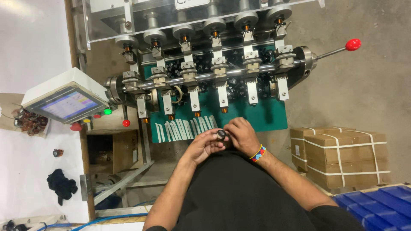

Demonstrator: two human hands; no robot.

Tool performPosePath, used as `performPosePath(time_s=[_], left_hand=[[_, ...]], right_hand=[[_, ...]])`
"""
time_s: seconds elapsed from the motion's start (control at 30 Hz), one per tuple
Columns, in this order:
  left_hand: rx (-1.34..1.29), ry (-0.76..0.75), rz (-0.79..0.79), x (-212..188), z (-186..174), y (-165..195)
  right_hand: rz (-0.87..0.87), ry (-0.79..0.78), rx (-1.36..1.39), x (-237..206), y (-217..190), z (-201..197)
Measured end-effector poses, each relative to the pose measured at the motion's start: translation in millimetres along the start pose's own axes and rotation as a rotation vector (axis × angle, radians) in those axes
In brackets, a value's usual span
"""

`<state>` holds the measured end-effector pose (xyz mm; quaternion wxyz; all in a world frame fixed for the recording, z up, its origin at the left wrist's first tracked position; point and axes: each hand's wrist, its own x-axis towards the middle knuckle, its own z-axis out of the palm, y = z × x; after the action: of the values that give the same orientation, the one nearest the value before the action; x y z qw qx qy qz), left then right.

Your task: The person sits at a multi-spool winding machine, handling small copper coil components and white strips. They place and remove parts from the machine stations, pull the red-handled lever to run the machine, and use scissors to trim material from a component.

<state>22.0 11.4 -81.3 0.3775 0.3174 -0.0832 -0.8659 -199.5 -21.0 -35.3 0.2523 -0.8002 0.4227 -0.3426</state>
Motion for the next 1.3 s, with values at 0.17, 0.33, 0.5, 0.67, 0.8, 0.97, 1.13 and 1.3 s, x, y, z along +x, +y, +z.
performPosePath(time_s=[0.17,0.33,0.5,0.67,0.8,0.97,1.13,1.3], left_hand=[[0.475,0.153,0.138,-23,-10,21],[1.266,0.264,0.506,-36,-10,30],[1.479,0.344,0.785,-32,-16,28],[1.183,0.481,0.35,-15,-41,18],[1.32,0.32,0.256,-2,-55,12],[1.403,0.238,0.314,-7,-47,3],[1.203,0.332,0.328,-10,-30,0],[1.147,0.489,0.521,-3,5,-3]], right_hand=[[0.695,-0.109,0.34,11,-5,33],[0.627,-0.231,0.649,13,-3,61],[0.448,-0.206,0.122,28,-32,66],[0.309,-0.2,-0.007,13,-56,75],[0.419,-0.396,-0.19,-7,0,89],[0.679,-0.567,-0.422,-10,98,58],[0.729,-0.182,-0.196,-9,107,31],[0.842,-0.277,1.113,14,80,51]])
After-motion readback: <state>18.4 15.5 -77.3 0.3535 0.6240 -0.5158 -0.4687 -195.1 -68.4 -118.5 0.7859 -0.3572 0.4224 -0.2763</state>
